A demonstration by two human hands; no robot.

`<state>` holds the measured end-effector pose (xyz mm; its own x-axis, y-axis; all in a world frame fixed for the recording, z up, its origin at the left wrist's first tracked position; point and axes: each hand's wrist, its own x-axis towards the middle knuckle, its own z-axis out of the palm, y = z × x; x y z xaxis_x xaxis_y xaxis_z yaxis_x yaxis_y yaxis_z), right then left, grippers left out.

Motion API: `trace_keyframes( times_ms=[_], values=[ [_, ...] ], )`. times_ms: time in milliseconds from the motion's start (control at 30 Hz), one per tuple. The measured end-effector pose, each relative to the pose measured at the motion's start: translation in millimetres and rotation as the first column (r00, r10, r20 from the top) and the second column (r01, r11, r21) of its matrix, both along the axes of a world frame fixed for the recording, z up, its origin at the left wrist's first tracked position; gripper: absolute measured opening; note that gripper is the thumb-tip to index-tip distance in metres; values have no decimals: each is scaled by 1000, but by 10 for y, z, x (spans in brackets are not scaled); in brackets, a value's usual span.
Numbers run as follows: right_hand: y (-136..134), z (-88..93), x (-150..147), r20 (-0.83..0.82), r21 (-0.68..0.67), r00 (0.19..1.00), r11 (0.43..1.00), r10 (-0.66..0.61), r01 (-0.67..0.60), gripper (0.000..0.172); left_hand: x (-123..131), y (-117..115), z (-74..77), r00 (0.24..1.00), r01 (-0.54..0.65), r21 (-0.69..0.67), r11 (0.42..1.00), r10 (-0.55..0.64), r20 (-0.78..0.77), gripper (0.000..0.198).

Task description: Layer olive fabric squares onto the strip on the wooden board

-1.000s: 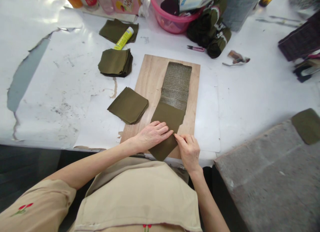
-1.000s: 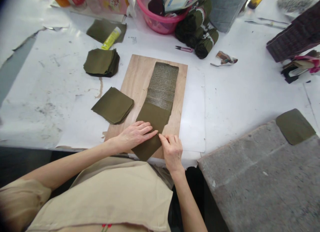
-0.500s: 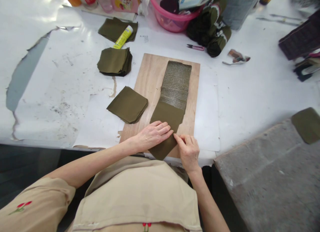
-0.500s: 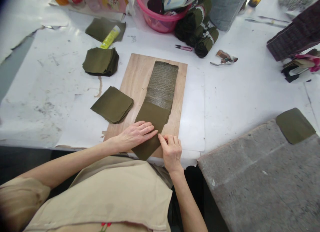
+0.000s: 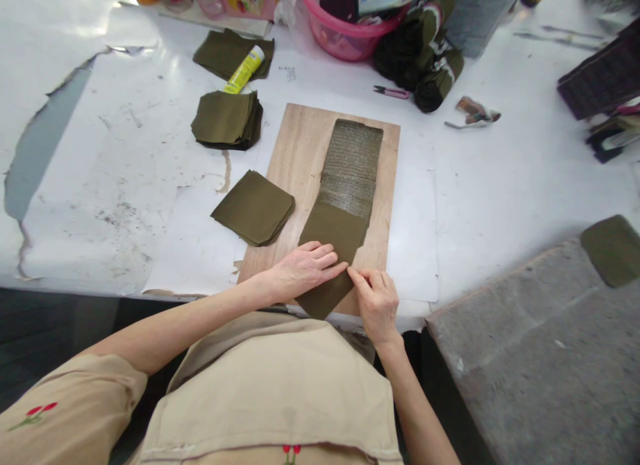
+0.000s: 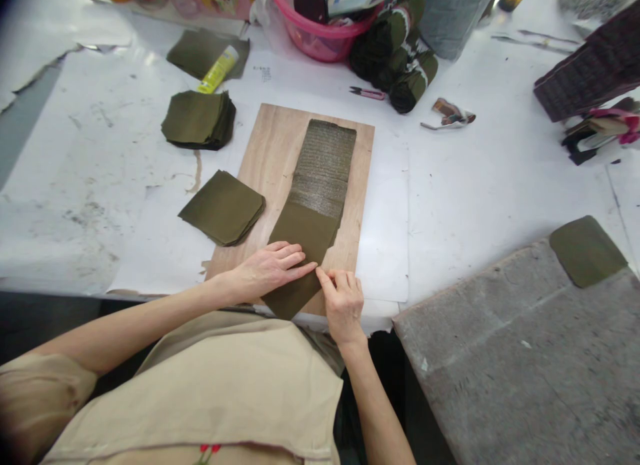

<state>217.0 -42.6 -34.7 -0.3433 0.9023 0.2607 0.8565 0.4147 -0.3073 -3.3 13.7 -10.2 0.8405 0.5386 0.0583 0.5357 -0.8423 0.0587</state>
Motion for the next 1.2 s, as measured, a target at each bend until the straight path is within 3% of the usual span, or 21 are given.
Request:
trace_keyframes(
  times_ms=[600,1000,1200],
  values=[
    [-36,23,30,-29,-9,998,999,-47,47,18,33,-18,39,1000,-22,0,1000,22,10,33],
    [-63,-24,82,11,-13,1000,1000,-5,6,22,50,-38,12,1000,-5,33,999,5,-7,34],
    [-41,23,52,-36,-24,997,997,-74,73,17,51,-41,20,1000,-3,34,999,4,-13,35]
  ],
)
